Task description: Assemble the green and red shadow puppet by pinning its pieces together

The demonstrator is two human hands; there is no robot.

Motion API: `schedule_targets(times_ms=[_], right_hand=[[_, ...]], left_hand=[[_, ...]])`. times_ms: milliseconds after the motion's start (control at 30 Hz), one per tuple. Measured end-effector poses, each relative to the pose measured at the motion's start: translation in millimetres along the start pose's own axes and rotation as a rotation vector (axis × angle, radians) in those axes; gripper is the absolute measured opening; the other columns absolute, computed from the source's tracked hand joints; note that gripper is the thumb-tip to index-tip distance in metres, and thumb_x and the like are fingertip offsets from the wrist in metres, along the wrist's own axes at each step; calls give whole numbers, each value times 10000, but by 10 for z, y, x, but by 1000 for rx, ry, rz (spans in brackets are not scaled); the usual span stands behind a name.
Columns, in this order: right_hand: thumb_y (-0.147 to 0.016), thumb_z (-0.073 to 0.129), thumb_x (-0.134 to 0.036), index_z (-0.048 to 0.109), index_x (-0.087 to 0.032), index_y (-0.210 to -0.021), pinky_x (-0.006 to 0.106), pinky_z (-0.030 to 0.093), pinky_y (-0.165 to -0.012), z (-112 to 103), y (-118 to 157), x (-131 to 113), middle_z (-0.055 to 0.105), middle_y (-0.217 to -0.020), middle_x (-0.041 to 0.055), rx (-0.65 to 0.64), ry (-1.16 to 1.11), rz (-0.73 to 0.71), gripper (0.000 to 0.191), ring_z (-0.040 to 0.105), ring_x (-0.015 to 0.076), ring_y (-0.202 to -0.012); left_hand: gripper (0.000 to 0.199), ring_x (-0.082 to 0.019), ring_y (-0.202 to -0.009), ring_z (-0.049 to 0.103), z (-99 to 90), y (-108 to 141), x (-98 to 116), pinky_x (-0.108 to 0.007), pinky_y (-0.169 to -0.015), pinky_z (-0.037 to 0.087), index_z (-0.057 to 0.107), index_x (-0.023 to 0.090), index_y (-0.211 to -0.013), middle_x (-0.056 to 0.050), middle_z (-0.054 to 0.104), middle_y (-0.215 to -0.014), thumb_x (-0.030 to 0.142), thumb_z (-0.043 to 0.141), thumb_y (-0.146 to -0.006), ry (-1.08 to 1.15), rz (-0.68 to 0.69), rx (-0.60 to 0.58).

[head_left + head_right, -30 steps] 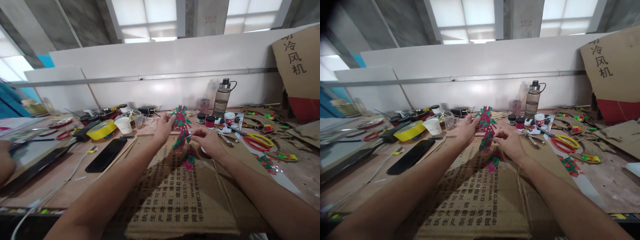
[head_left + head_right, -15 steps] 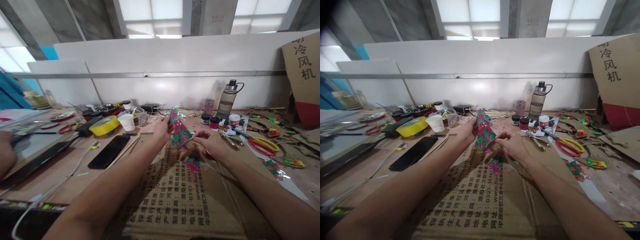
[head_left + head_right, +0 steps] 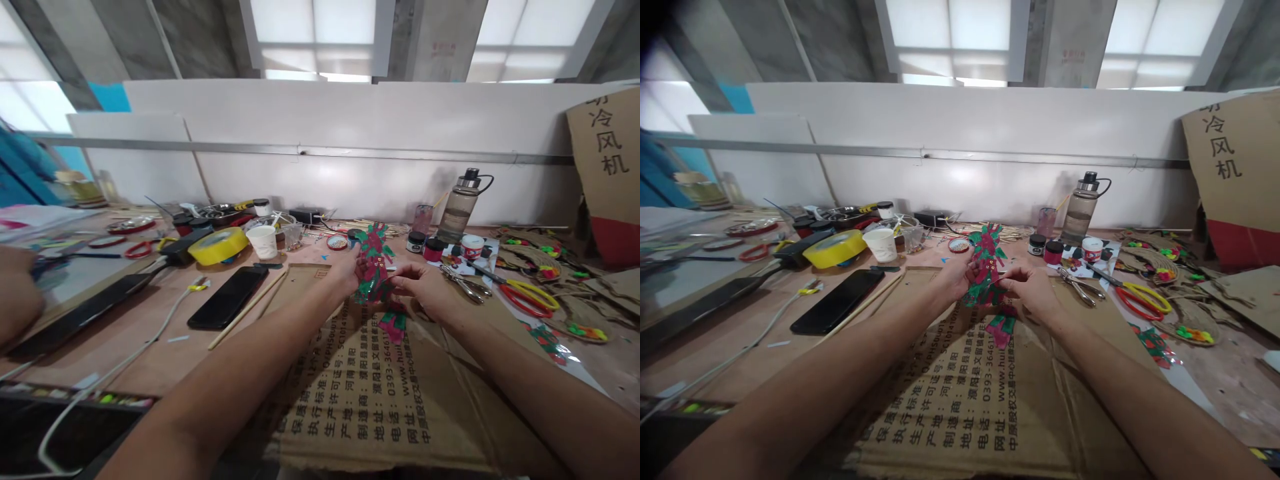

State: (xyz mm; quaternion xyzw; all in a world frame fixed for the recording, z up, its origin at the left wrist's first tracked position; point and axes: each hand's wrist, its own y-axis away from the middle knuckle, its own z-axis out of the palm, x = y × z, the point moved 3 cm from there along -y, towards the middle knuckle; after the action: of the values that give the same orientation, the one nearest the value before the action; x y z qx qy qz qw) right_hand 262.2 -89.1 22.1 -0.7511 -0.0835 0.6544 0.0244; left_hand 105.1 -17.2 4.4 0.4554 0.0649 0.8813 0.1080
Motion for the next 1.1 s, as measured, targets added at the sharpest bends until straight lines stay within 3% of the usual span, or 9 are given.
schedule_targets(times_ms=[100, 233, 433, 500, 600, 700, 933, 1100], right_hand=[[-622, 760, -321, 648, -167, -713, 335, 542, -690, -35, -34, 40, 642, -738, 20, 6, 14, 5, 211, 610, 166, -693], [-636, 738, -316, 640, -164, -693, 317, 523, -657, -15, -38, 14, 636, -698, 15, 11, 55, -3, 190, 587, 147, -636], [-624, 728, -286, 632, -173, -691, 310, 513, -689, 40, -14, -47, 621, -697, -3, 26, 34, 10, 163, 570, 133, -648], [-627, 721, -278, 628, -178, -687, 309, 513, -683, 53, -10, -51, 619, -686, -4, 24, 27, 18, 149, 569, 134, -640], [-641, 712, -280, 635, -184, -694, 316, 515, -678, 50, -12, -42, 635, -694, 1, 16, 54, 1, 134, 580, 146, -644], [-680, 695, -295, 659, -181, -723, 321, 504, -707, 11, -17, -30, 665, -737, 16, 10, 163, -87, 127, 597, 162, -686], [-727, 672, -363, 672, -209, -725, 321, 469, -717, -56, 89, -156, 683, -755, 21, 99, 340, -238, 154, 600, 197, -753], [-750, 657, -353, 680, -220, -697, 335, 471, -717, 33, 192, -271, 693, -754, 33, 68, 415, -276, 145, 608, 212, -753]], left_hand=[[339, -121, -408, 531, 17, 15, -60, -234, -425, 461, 579, 170, -677, -26, 598, -548, 473, 621, -824, -18, -109, -71], [448, -150, -459, 578, 58, 72, -47, -241, -435, 467, 599, 167, -699, -44, 615, -557, 598, 571, -814, -48, -148, -178], [630, -211, -534, 629, -27, 111, 12, -285, -445, 481, 561, 187, -689, -61, 607, -537, 800, 427, -748, -27, -144, -88], [552, -211, -547, 638, -49, 113, 0, -295, -472, 500, 595, 175, -739, -63, 635, -582, 724, 543, -747, -84, -157, -163], [266, -176, -536, 630, -62, 131, -19, -280, -521, 521, 635, 152, -762, -50, 665, -634, 353, 791, -684, -200, -138, -291], [231, -148, -572, 637, -73, 140, 6, -266, -592, 543, 643, 137, -720, -38, 680, -674, 78, 818, -580, -226, -43, -281], [274, -112, -566, 608, -76, 94, 141, -236, -564, 528, 659, 151, -771, -4, 673, -684, 189, 847, -577, -162, 187, -201], [308, -118, -542, 600, -62, 57, 103, -230, -527, 488, 634, 160, -729, 4, 668, -656, 268, 863, -553, -218, 275, -114]])
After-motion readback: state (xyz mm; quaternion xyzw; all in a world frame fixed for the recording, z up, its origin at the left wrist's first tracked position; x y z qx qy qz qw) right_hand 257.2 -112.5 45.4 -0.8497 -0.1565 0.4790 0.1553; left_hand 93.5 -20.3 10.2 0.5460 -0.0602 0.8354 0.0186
